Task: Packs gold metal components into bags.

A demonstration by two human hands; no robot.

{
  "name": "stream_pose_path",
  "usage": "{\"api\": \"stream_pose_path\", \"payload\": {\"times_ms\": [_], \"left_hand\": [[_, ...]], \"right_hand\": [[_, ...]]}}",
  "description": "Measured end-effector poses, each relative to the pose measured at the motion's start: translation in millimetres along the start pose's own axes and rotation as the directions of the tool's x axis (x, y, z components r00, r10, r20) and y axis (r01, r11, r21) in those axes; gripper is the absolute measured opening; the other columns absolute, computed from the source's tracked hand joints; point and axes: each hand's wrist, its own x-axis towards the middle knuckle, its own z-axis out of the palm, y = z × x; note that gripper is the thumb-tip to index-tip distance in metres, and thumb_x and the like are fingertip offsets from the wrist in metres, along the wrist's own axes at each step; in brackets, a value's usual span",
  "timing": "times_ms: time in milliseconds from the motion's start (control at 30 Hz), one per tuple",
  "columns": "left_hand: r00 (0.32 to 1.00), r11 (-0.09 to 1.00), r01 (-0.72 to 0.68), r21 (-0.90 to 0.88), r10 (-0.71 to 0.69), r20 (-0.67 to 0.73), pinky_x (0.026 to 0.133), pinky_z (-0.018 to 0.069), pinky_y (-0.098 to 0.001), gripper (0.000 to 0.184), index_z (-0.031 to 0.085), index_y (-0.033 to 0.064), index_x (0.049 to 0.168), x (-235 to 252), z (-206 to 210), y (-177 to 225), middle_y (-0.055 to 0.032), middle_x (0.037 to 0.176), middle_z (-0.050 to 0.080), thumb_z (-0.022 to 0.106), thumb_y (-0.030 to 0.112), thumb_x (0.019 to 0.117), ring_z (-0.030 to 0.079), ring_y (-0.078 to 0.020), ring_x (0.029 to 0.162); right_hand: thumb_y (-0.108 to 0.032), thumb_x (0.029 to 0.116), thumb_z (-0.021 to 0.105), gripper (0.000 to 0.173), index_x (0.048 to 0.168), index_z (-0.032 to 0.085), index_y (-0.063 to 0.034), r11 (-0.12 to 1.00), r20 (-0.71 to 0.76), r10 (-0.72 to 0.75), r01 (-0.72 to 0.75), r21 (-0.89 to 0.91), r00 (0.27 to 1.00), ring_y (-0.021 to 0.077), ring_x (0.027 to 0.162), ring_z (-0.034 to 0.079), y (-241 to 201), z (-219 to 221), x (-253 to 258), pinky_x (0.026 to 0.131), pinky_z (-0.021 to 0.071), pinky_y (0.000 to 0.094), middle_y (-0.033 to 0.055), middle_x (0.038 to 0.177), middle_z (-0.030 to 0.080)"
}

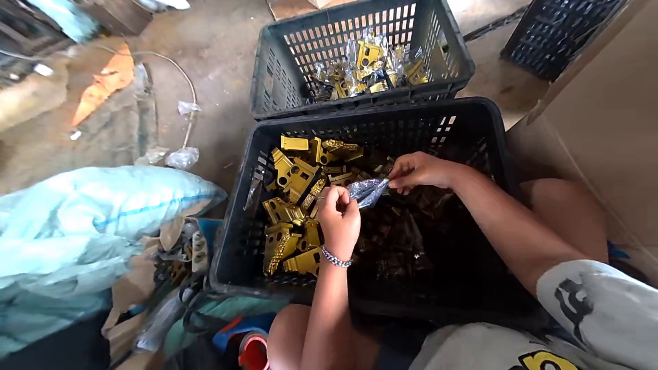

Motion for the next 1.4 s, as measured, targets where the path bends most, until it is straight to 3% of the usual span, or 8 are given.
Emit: {"api": "stream_pose_path", "payload": {"times_ms": [100,200,633,767,933,1033,1167,1400], "left_hand": [[1.0,0.999,-0.021,0.024,0.021,0.013,0.063,0.0447,-0.0142,0.013,0.066,0.0,0.09,0,-3,3,-0.0041,0.094,0.058,0.053,-0.002,0.0894,0.053,-0.0001,0.074],[0.993,0.993,-0.118,0.004,0.118,0.01,0.067,0.0487,-0.0135,0.014,0.068,-0.0027,0.093,1,-3,-1,-0.0057,0.095,0.062,0.056,0.001,0.0891,0.057,0.0007,0.076],[0.992,0.975,-0.116,0.191,0.122,-0.016,0.075,0.0508,-0.0208,0.017,0.075,0.0001,0.1,-4,-1,1,-0.0105,0.097,0.064,0.068,0.015,0.0947,0.061,-0.0085,0.086],[0.977,0.929,-0.211,0.305,0.205,0.052,0.081,0.0546,-0.0426,0.014,0.077,0.0024,0.098,-4,-1,2,-0.0122,0.093,0.071,0.07,0.014,0.0928,0.068,-0.022,0.086],[0.972,0.93,-0.22,0.296,0.182,0.151,0.085,0.0508,-0.052,0.013,0.077,0.0025,0.099,-13,9,12,-0.014,0.098,0.07,0.071,0.013,0.0934,0.066,-0.0284,0.092],[0.975,0.998,-0.034,0.045,0.023,0.223,0.082,0.0557,-0.0331,0.014,0.075,-0.0002,0.1,-23,13,25,-0.0107,0.096,0.071,0.07,0.011,0.0947,0.067,-0.0148,0.087],[0.907,0.838,0.391,-0.381,-0.281,0.312,0.076,0.052,-0.0254,0.018,0.069,0.0037,0.114,-33,9,50,-0.0007,0.1,0.067,0.061,0.013,0.1021,0.06,-0.0045,0.083],[0.933,0.956,-0.293,0.014,0.283,0.22,0.08,0.0558,-0.0296,0.013,0.074,-0.0022,0.098,-45,25,23,-0.0137,0.097,0.07,0.063,0.004,0.0954,0.067,-0.0149,0.087]], "right_hand": [[-0.002,0.092,0.068,0.033,0.124,0.066,0.0072,0.753,-0.024,0.375,-0.32,-0.576,0.927,0.046,0.113,0.062,82,7,32,0.095,0.049,0.0644,0.0316,0.122,0.064],[-0.009,0.0923,0.07,0.069,0.155,0.044,-0.0119,0.514,-0.063,0.606,-0.45,-0.73,0.793,0.0572,0.145,0.027,110,22,31,0.112,0.0268,0.0759,0.0327,0.161,0.027],[-0.034,0.0862,0.081,0.063,0.137,0.062,-0.0008,0.625,-0.025,0.428,-0.316,-0.714,0.904,0.0527,0.149,0.02,72,18,9,0.115,0.0185,0.0748,0.0281,0.16,0.031],[-0.039,0.0968,0.071,0.06,0.131,0.058,0.0083,0.947,-0.331,0.28,-0.315,-0.057,0.901,0.0397,0.13,0.051,11,1,-49,0.109,0.0401,0.0579,0.0279,0.139,0.054],[-0.002,0.0844,0.074,0.06,0.137,0.046,-0.0071,0.966,-0.424,0.022,0.091,0.244,0.905,0.0226,0.097,0.071,-23,6,-114,0.079,0.0642,0.0412,0.0117,0.123,0.064],[-0.009,0.0918,0.068,0.051,0.136,0.042,-0.0104,0.988,-0.149,-0.02,0.043,0.152,0.989,0.0238,0.081,0.074,-49,24,-117,0.063,0.0648,0.0374,0.0127,0.112,0.067],[-0.003,0.0879,0.074,0.034,0.115,0.057,0.0081,0.836,-0.231,-0.408,0.26,-0.483,0.884,0.0315,0.089,0.069,-42,62,-91,0.079,0.0593,0.0497,0.0219,0.104,0.066],[0.001,0.0833,0.077,0.08,0.146,0.028,0.0037,0.92,-0.091,-0.039,0.0,-0.391,0.995,0.044,0.113,0.063,-48,67,-54,0.094,0.0516,0.0581,0.0313,0.13,0.056]]}}
